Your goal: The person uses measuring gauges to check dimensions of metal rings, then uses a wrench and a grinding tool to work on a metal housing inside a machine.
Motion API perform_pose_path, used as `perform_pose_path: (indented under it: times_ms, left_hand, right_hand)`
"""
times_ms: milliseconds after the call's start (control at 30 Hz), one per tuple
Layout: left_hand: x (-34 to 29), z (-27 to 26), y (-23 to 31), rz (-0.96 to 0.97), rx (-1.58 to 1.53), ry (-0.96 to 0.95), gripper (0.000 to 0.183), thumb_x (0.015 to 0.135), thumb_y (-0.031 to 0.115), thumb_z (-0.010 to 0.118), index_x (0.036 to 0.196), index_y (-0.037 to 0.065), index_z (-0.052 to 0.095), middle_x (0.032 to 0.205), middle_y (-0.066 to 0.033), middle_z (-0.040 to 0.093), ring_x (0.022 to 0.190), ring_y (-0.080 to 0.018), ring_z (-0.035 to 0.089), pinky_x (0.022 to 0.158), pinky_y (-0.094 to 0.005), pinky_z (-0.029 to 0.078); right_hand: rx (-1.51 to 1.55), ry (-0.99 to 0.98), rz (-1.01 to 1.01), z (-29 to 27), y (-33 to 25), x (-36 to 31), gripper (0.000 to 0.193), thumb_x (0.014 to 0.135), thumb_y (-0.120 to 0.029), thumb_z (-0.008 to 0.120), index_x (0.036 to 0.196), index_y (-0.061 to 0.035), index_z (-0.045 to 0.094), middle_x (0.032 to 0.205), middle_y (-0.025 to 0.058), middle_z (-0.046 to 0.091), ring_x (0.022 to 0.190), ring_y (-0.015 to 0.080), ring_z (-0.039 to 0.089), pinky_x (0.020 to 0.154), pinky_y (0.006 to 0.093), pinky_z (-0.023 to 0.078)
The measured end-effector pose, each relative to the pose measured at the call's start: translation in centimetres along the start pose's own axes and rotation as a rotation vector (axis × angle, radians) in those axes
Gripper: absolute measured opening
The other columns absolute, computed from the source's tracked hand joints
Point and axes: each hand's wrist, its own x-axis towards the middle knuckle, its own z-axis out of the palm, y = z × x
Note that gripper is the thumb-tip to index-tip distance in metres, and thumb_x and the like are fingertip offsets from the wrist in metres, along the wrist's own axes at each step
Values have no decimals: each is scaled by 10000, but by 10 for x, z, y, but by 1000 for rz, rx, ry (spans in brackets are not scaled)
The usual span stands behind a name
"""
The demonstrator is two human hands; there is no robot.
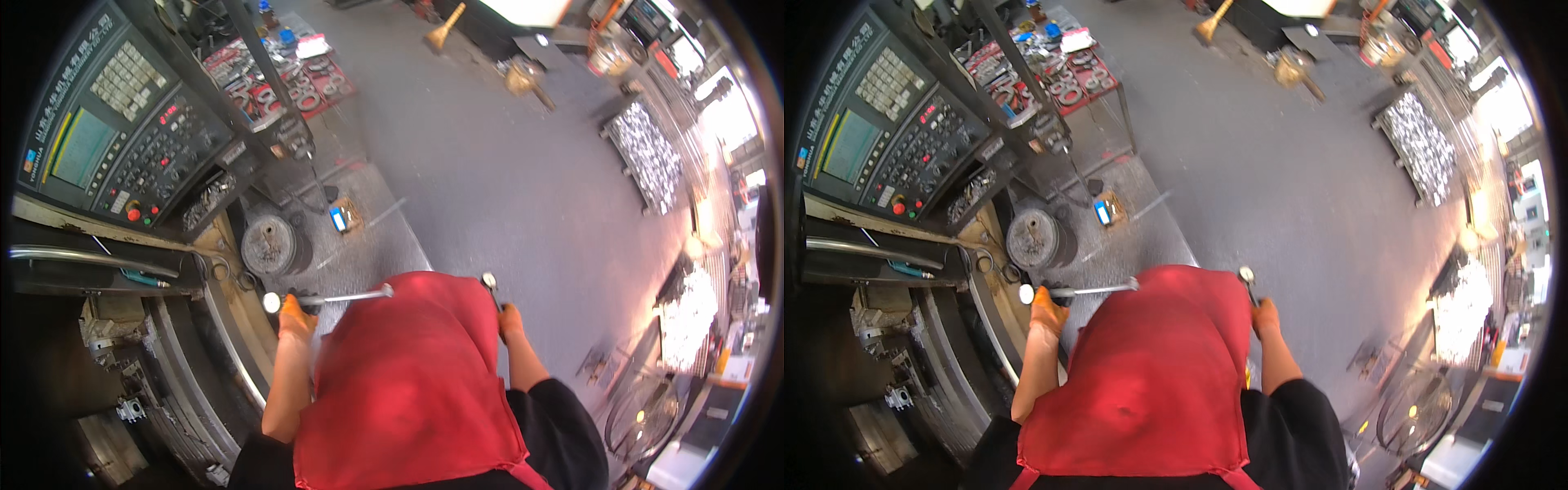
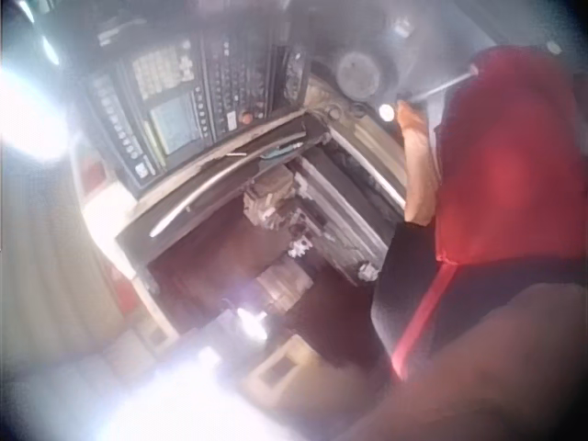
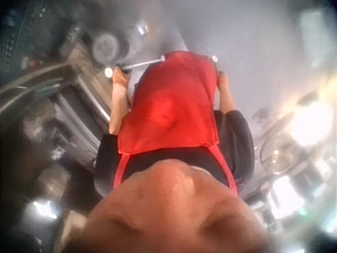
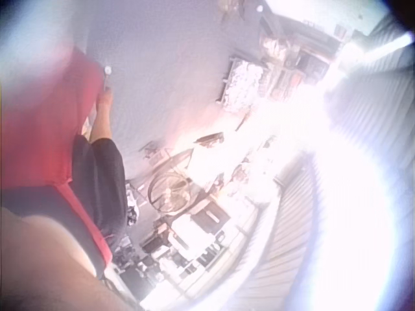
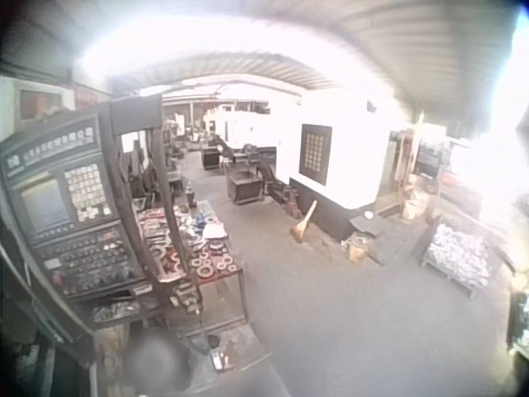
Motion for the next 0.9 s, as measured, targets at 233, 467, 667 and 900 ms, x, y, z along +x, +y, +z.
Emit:
perform_pose_path:
  times_ms: [233,467,667,900]
  left_hand:
    - [106,163,-102,-101,33,-84,157,1031,265,512,1058,182,642,1017,-45,664,961,-273,640,849,-574,543]
    - [182,346,-166,46,254,75,233,943,267,651,1118,122,599,995,-51,655,961,-224,631,866,-362,505]
    - [282,475,-122,170,-160,33,99,984,258,550,1006,163,567,968,-13,617,799,-171,531,726,-328,416]
    - [327,594,-110,620,-172,-26,174,882,93,650,1040,63,583,850,-31,583,762,-156,498,686,-347,454]
  right_hand:
    - [574,-3,88,-13,63,166,465,887,-345,630,1157,32,657,1083,220,701,1049,314,667,899,415,509]
    - [-67,135,64,-151,-42,223,358,854,-182,695,1139,32,659,853,144,703,628,214,655,566,370,538]
    - [46,156,29,-201,-96,382,350,884,-241,657,1145,-7,675,770,112,693,596,201,650,518,366,508]
    - [-298,201,-246,-212,-136,663,426,870,-368,642,1182,-80,684,968,185,731,907,345,710,793,441,544]
